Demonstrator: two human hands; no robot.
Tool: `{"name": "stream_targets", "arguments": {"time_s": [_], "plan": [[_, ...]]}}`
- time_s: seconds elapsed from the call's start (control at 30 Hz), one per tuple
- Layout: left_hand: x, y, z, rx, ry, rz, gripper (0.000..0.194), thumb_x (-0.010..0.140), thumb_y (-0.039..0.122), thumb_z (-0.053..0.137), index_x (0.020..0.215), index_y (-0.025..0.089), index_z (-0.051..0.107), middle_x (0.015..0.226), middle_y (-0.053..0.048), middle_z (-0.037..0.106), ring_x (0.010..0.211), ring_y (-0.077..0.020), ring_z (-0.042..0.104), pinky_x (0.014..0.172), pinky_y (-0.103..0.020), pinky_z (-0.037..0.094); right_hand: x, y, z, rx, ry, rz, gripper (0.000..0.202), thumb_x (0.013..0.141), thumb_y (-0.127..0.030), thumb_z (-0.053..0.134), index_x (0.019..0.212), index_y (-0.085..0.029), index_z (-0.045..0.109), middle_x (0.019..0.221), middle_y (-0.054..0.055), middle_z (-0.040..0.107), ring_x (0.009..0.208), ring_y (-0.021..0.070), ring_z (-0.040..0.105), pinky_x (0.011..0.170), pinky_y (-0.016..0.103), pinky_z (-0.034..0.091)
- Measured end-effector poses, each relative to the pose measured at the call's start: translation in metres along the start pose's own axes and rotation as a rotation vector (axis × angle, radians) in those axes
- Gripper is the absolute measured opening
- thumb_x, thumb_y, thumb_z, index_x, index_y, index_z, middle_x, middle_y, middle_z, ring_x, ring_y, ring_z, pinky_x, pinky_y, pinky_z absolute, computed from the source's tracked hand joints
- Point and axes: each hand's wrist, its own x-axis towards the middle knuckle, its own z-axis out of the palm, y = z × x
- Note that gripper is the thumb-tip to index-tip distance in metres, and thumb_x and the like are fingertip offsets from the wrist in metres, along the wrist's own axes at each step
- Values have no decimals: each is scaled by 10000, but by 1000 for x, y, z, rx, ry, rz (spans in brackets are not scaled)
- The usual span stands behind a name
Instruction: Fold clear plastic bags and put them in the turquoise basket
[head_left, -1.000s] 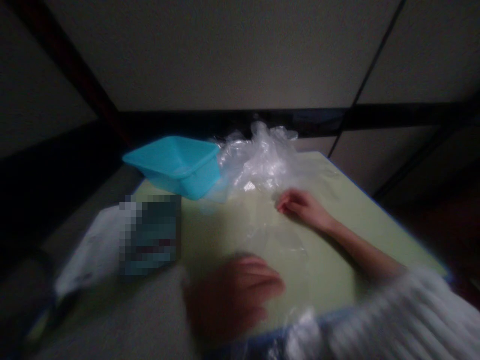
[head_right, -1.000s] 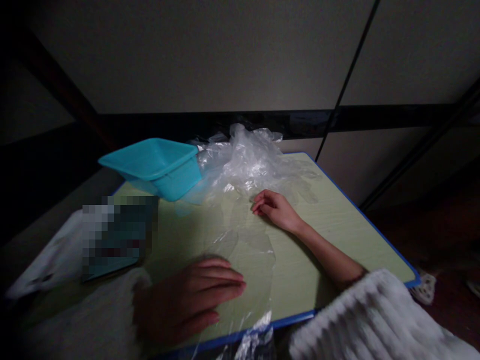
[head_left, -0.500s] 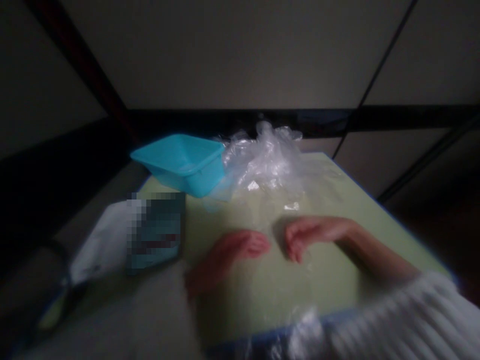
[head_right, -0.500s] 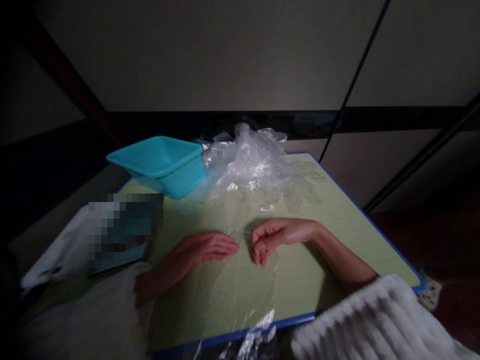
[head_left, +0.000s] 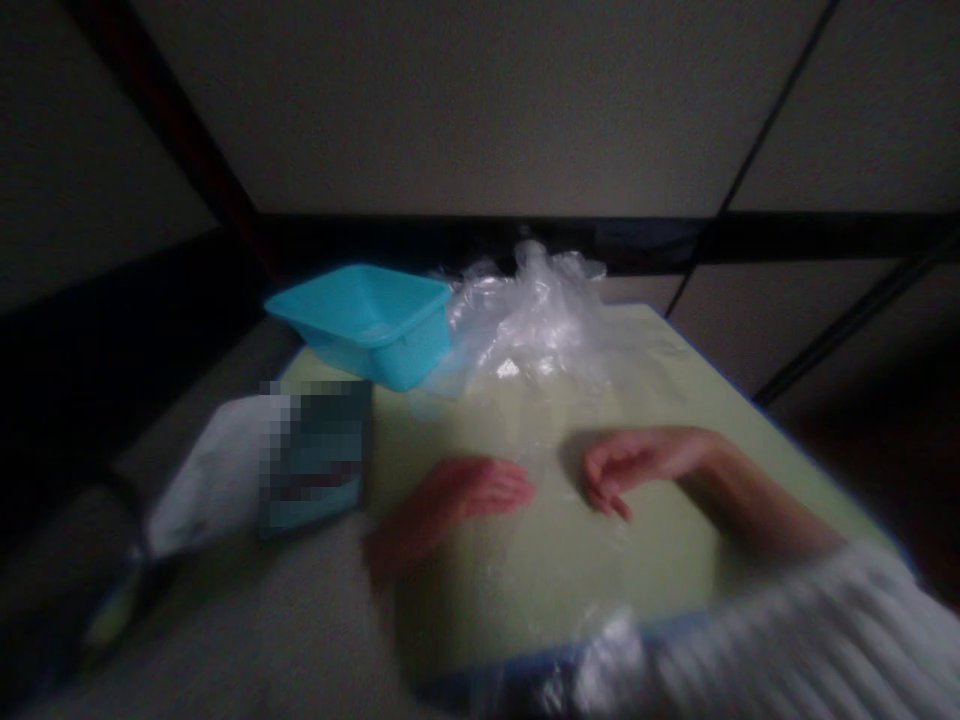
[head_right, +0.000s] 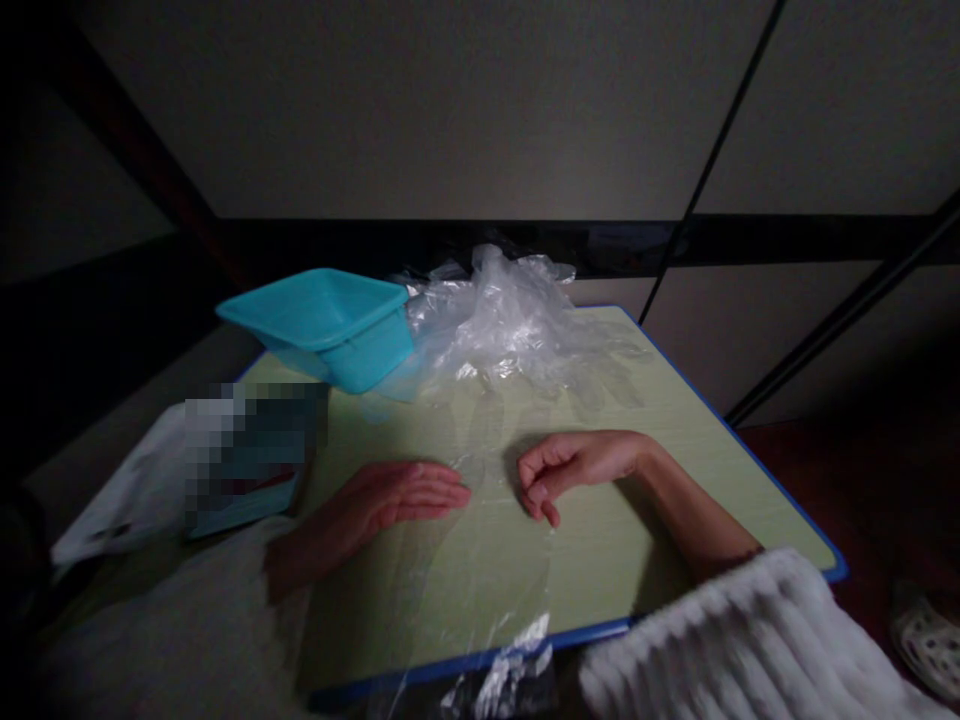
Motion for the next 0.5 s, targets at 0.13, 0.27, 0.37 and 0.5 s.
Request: {"name": "stream_targets", "arguments": {"time_s": [0.13,0.27,0.37,0.5], "plan": [[-1,4,-2,-38,62,39,378,832,444,589,973,108,689,1000,-135,730,975,-276,679,932,-417,495,-1,-8,6,-86,31,-10,257,819,-347,688,849,-120,572,793,16,603,656,81,588,611,204,464],[-3,4,-6,-61,64,104,381,850,440,570,979,101,685,1000,-136,729,970,-271,682,925,-415,500,7,-18,33,-411,26,-109,197,780,-271,720,838,-105,632,765,24,609,695,98,575,668,222,463],[-6,1,-10,28,16,78,415,902,466,484,1026,120,676,1015,-129,726,977,-256,681,912,-414,508,19,-14,58,-553,-31,-224,284,750,-382,734,764,-115,641,663,-2,571,614,99,530,600,217,443],[-8,-4,-10,90,5,62,411,917,458,464,1040,130,679,998,-118,732,950,-242,690,871,-398,529,31,-6,77,-780,-216,-194,223,720,-351,750,739,-158,641,687,-11,608,636,112,564,596,220,444]]}}
